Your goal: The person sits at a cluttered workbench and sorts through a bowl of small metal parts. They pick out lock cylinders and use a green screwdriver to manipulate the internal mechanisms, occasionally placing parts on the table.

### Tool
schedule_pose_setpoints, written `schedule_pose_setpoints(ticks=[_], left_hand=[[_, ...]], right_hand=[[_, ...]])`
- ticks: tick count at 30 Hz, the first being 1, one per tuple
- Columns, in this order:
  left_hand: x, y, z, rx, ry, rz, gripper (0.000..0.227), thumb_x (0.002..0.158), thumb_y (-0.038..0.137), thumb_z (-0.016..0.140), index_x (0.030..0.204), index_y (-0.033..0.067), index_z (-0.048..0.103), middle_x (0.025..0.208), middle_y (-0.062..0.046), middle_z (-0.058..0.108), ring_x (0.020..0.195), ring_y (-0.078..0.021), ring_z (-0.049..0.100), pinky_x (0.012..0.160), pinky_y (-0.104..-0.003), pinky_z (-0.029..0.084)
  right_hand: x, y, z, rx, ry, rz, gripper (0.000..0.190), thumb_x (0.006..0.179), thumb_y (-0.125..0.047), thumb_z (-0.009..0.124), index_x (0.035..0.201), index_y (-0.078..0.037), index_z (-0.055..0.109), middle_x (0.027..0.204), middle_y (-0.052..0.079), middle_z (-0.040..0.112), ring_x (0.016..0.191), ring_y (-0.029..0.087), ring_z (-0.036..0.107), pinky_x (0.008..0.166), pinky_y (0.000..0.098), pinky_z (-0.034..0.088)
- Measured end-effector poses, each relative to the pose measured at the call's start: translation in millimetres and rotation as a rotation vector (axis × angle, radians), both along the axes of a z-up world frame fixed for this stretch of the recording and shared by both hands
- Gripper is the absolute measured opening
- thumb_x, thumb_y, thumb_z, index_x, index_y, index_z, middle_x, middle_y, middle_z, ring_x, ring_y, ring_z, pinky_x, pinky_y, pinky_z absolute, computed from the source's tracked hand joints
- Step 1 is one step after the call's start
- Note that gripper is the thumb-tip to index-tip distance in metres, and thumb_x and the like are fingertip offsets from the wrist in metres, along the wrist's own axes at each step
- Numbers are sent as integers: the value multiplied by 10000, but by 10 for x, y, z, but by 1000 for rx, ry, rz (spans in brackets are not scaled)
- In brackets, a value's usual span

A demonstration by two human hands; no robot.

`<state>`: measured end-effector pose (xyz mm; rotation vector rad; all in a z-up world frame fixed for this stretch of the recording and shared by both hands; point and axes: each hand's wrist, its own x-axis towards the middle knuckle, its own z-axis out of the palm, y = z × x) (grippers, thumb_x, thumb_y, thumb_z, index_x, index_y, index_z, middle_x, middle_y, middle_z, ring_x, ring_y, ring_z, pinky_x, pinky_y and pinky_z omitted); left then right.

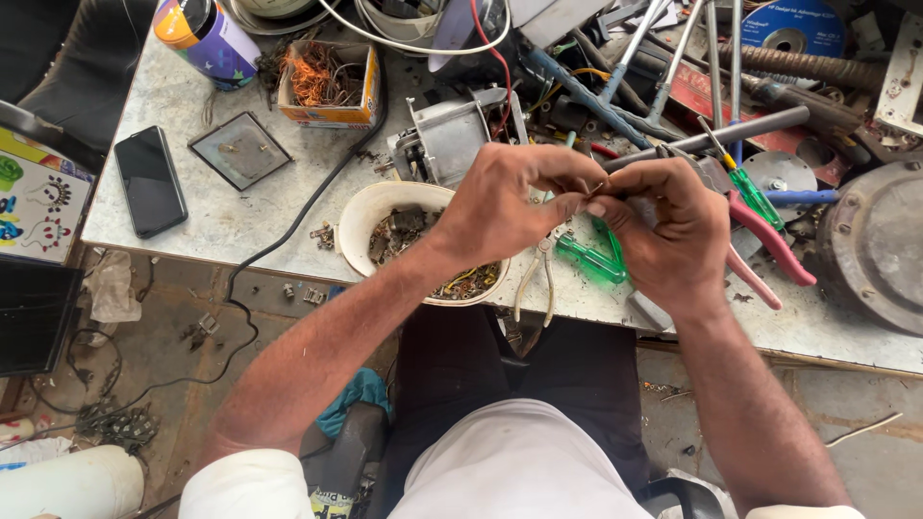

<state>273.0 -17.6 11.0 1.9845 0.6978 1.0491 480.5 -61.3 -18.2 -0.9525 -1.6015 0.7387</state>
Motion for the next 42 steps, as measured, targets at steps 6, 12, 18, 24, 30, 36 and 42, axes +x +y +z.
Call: schedule_pose_setpoints(ticks=[6, 12, 18, 24, 30, 36, 42], left_hand=[[-144, -133, -37, 228, 97, 85, 196, 914, 43, 802, 1097, 110, 777, 1016, -55, 778, 881, -164, 770, 755, -277, 656], [-603, -242, -211, 262, 39, 212, 175, 928, 19, 776, 1085, 94, 762, 1055, -76, 764, 973, -203, 772, 837, -312, 651], [-2189, 49, -214, 502, 400, 754, 138, 891, 15, 805, 1015, 74, 793, 1006, -97, 762, 923, -251, 740, 822, -397, 596], [-2913, 75, -430, 558, 761, 926, 110, 833, 20, 806, 926, 69, 778, 921, -97, 720, 899, -299, 696, 813, -426, 563], [-3030, 58, -538, 580, 718, 989, 145, 870, -5, 784, 1005, 43, 762, 966, -111, 701, 933, -309, 685, 838, -421, 559], [-3033, 26, -585, 560, 631, 1028, 182, 927, -23, 752, 1096, 44, 745, 1048, -104, 715, 992, -287, 702, 855, -401, 583], [-2962, 27, -635, 563, 685, 1033, 204, 870, 31, 810, 1062, 57, 747, 1020, -76, 678, 963, -264, 677, 842, -401, 574]], right_hand=[[-36, 59, 49, -196, 61, 134, 332, 919, -16, 806, 1173, 12, 595, 1068, 80, 687, 1017, 114, 693, 888, 264, 610], [-287, 37, 57, -172, 12, 148, 371, 918, -11, 791, 1225, 15, 585, 1086, 117, 705, 1043, 149, 703, 950, 281, 605], [-139, -232, -8, -26, 51, 149, 357, 955, 50, 777, 1240, 62, 562, 1158, 153, 689, 1101, 164, 705, 1003, 287, 607], [-88, -329, -137, -37, 6, 87, 358, 955, 60, 787, 1231, 95, 563, 1153, 189, 699, 1056, 160, 704, 964, 263, 595], [-57, -414, -129, -8, -120, 5, 364, 930, 64, 788, 1218, 93, 567, 1120, 191, 696, 1044, 161, 714, 932, 246, 599], [81, -475, -275, -145, -31, -34, 343, 960, 33, 760, 1230, 60, 550, 1130, 168, 684, 1057, 150, 705, 926, 235, 599], [287, -506, -500, -190, -27, -85, 280, 996, 40, 750, 1196, 28, 554, 1111, 161, 697, 1017, 138, 698, 911, 229, 591]])
